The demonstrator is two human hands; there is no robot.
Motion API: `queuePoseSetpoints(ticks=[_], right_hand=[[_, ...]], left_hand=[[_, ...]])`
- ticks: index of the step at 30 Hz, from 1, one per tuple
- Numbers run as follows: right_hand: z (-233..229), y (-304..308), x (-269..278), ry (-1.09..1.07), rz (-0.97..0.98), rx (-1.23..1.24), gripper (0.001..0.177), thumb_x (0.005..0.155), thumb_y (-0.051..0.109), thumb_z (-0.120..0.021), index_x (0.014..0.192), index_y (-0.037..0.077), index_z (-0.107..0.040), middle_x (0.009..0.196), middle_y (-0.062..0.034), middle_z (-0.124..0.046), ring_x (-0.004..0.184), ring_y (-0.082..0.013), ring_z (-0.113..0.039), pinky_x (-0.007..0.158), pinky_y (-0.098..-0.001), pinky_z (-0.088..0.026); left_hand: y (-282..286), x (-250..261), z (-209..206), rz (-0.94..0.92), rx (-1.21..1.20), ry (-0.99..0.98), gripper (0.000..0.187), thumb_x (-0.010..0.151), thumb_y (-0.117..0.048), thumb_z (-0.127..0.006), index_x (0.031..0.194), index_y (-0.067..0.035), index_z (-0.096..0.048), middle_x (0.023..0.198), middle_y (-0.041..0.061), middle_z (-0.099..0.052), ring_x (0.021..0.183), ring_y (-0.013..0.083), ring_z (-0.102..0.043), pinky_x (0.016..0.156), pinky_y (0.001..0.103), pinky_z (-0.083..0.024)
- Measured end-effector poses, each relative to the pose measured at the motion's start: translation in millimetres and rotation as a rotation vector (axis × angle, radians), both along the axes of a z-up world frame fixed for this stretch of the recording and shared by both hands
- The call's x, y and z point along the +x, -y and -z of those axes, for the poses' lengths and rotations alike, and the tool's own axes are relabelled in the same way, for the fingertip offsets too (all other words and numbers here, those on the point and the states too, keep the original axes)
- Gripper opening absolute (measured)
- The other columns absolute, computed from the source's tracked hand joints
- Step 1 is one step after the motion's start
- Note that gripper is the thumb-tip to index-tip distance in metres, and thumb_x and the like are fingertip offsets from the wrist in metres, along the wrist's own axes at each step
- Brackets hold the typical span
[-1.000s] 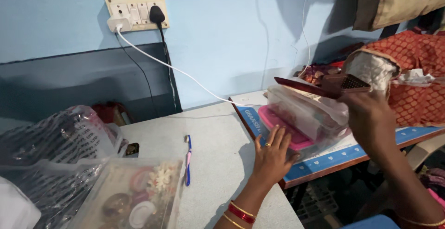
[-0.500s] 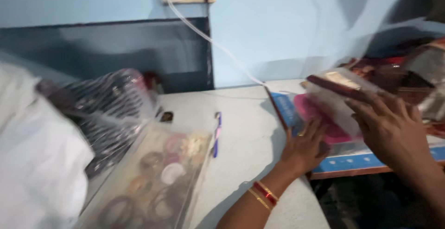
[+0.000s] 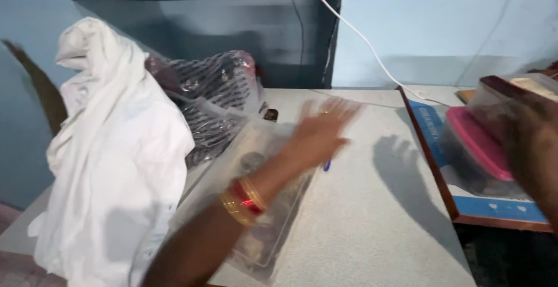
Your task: The person opens a clear plastic container with a pink lid, removes hair accessories and bangles, and places them on a table. They then open another container, remove bangles and a flower hair accessory, and arrange the items on the table.
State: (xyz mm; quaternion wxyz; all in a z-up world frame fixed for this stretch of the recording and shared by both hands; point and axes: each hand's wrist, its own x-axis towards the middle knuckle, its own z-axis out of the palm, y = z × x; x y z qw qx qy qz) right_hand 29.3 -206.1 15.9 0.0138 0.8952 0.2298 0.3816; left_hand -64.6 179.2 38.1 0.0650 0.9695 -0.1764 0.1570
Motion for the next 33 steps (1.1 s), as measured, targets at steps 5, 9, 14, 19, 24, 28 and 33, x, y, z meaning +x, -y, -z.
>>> queuePoseSetpoints(ticks=[5, 9, 14, 19, 24, 28, 33], right_hand=[[5.9, -119.3, -36.9, -0.488, -0.205, -0.011, 0.032, 0.098, 0.012, -0.055, 0.126, 0.013, -0.07, 0.11, -0.0152, -0.073, 0.08, -0.0268, -0.071, 0.068, -0.0403, -0.061], [42.2, -212.3, -25.1, -0.461, -0.344, -0.062, 0.034, 0.096, 0.025, -0.058, 0.128, 0.014, -0.067, 0.134, -0.0092, -0.065, 0.103, -0.0285, -0.068, 0.083, -0.0421, -0.059], [86.3, -246.0, -1.2, -0.326, -0.407, -0.092, 0.038, 0.086, 0.024, -0.063, 0.12, 0.01, -0.069, 0.137, -0.0142, -0.061, 0.109, -0.0328, -0.065, 0.085, -0.0453, -0.058], [83.9, -191.1, 25.1, -0.663, -0.109, 0.001, 0.021, 0.098, 0.018, -0.06, 0.115, 0.013, -0.072, 0.117, -0.0097, -0.072, 0.105, -0.0287, -0.071, 0.088, -0.0435, -0.058], [78.2, -151.4, 38.0, -0.642, -0.052, 0.18, 0.024, 0.091, 0.009, -0.061, 0.112, 0.014, -0.072, 0.109, -0.0156, -0.071, 0.097, -0.0353, -0.071, 0.086, -0.0482, -0.056], [85.7, -147.6, 39.7, -0.49, -0.037, 0.244, 0.028, 0.091, 0.01, -0.06, 0.117, 0.011, -0.069, 0.107, -0.0175, -0.07, 0.098, -0.0399, -0.068, 0.086, -0.053, -0.053], [91.9, -154.3, 36.1, -0.464, 0.006, 0.318, 0.019, 0.093, 0.017, -0.061, 0.107, 0.01, -0.072, 0.107, -0.0171, -0.07, 0.101, -0.0418, -0.065, 0.083, -0.054, -0.054]], left_hand=[[-119.4, -78.5, 9.5, -0.513, 0.005, -0.265, 0.08, 0.096, -0.048, -0.058, 0.157, -0.009, -0.025, 0.158, 0.019, -0.038, 0.144, 0.0367, -0.039, 0.116, 0.055, -0.029], [-173.2, -133.4, 38.2, -0.597, -0.184, -0.422, 0.085, 0.093, -0.051, -0.055, 0.16, -0.009, -0.022, 0.161, 0.017, -0.036, 0.141, 0.0361, -0.045, 0.114, 0.046, -0.037], [-212.6, -152.8, 82.2, -0.508, -0.4, -0.376, 0.082, 0.098, -0.052, -0.054, 0.159, -0.006, -0.022, 0.162, 0.019, -0.032, 0.148, 0.0333, -0.036, 0.119, 0.041, -0.03], [-197.3, -131.3, 107.8, -0.462, -0.707, -0.329, 0.074, 0.099, -0.041, -0.057, 0.159, -0.012, -0.027, 0.16, 0.016, -0.039, 0.148, 0.029, -0.04, 0.119, 0.037, -0.033], [-122.0, -90.0, 115.8, -0.529, -0.903, -0.291, 0.069, 0.098, -0.026, -0.057, 0.16, -0.017, -0.027, 0.16, 0.014, -0.04, 0.147, 0.0305, -0.04, 0.118, 0.039, -0.034], [-85.5, -43.9, 116.8, -0.532, -1.002, -0.346, 0.067, 0.099, -0.023, -0.058, 0.16, -0.02, -0.029, 0.162, 0.01, -0.041, 0.148, 0.0274, -0.042, 0.117, 0.037, -0.036], [-80.5, 3.8, 118.1, -0.406, -1.212, -0.354, 0.072, 0.094, -0.016, -0.063, 0.159, -0.017, -0.031, 0.16, 0.01, -0.043, 0.143, 0.0248, -0.047, 0.113, 0.035, -0.041]])
